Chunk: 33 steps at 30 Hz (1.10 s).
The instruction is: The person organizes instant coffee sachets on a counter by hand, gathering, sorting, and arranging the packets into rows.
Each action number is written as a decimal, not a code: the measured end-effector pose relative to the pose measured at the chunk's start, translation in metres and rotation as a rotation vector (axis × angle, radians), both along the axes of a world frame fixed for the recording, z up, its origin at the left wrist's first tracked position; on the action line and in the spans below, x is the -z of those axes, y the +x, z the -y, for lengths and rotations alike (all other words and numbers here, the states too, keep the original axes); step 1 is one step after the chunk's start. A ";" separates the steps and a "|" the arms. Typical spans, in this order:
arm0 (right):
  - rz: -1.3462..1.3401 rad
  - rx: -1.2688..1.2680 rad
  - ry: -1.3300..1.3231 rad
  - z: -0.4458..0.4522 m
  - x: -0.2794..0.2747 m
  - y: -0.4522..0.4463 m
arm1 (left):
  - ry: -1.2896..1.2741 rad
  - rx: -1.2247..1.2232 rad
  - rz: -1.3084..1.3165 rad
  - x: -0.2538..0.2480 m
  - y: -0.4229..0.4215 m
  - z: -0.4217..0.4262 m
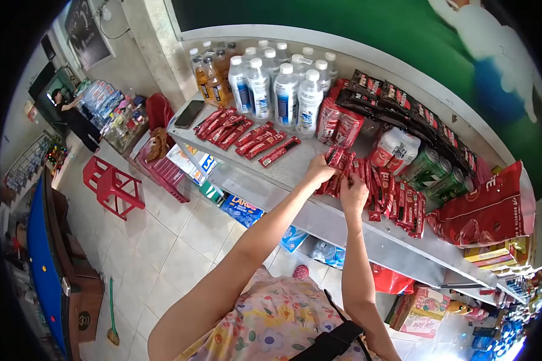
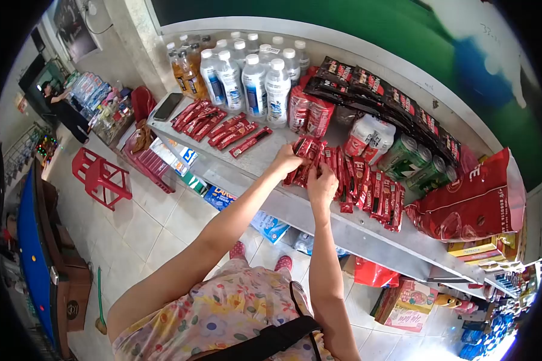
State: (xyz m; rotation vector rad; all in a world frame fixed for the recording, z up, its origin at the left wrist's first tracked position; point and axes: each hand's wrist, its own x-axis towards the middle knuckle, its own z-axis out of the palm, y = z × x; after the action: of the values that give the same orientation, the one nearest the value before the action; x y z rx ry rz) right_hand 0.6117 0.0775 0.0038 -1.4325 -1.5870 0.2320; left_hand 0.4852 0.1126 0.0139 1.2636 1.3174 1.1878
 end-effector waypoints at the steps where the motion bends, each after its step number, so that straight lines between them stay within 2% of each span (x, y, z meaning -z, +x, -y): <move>1: -0.018 -0.012 -0.022 0.001 -0.005 -0.001 | 0.003 -0.018 -0.003 0.002 -0.005 0.001; 5: -0.118 -0.067 -0.101 0.004 -0.016 0.001 | 0.099 -0.156 0.127 -0.006 -0.031 0.013; 9: -0.201 -0.119 -0.210 0.007 -0.027 0.008 | 0.091 -0.202 0.456 -0.020 -0.097 0.048; 11: -0.242 -0.171 -0.175 0.007 -0.030 -0.002 | 0.104 -0.327 0.465 -0.031 -0.129 0.069; 13: -0.350 -0.300 -0.281 0.006 -0.035 -0.022 | 0.079 -0.421 0.553 -0.043 -0.153 0.095; 14: -0.355 -0.307 -0.255 0.003 -0.031 -0.037 | 0.081 -0.448 0.581 -0.039 -0.165 0.101; 15: -0.308 -0.321 -0.381 -0.001 -0.031 -0.046 | 0.061 -0.475 0.597 -0.034 -0.175 0.108; 17: -0.347 -0.351 -0.446 -0.005 -0.032 -0.073 | 0.105 -0.514 0.616 -0.035 -0.187 0.120; 21: -0.272 -0.340 -0.390 -0.018 -0.017 -0.114 | 0.042 -0.583 0.583 -0.033 -0.218 0.135; 23: -0.586 -0.477 -0.530 -0.018 -0.022 -0.132 | 0.019 -0.611 0.588 -0.035 -0.230 0.138; 25: -0.521 -0.482 -0.518 -0.020 -0.025 -0.144 | 0.014 -0.625 0.594 -0.031 -0.242 0.137; 27: -0.408 -0.377 -0.347 -0.023 -0.019 -0.151 | 0.077 -0.668 0.605 -0.015 -0.253 0.128; 29: -0.385 -0.363 -0.272 -0.020 -0.023 -0.155 | 0.069 -0.658 0.594 -0.033 -0.250 0.133; 33: -0.353 -0.414 -0.171 -0.022 -0.029 -0.163 | 0.140 -0.562 0.618 -0.038 -0.246 0.123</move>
State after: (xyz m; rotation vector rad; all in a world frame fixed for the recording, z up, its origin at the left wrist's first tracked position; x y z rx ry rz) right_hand 0.4491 0.1000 0.0332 -1.0963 -1.5757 0.8336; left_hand 0.2388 -0.0101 0.0519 0.5256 1.1473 1.9018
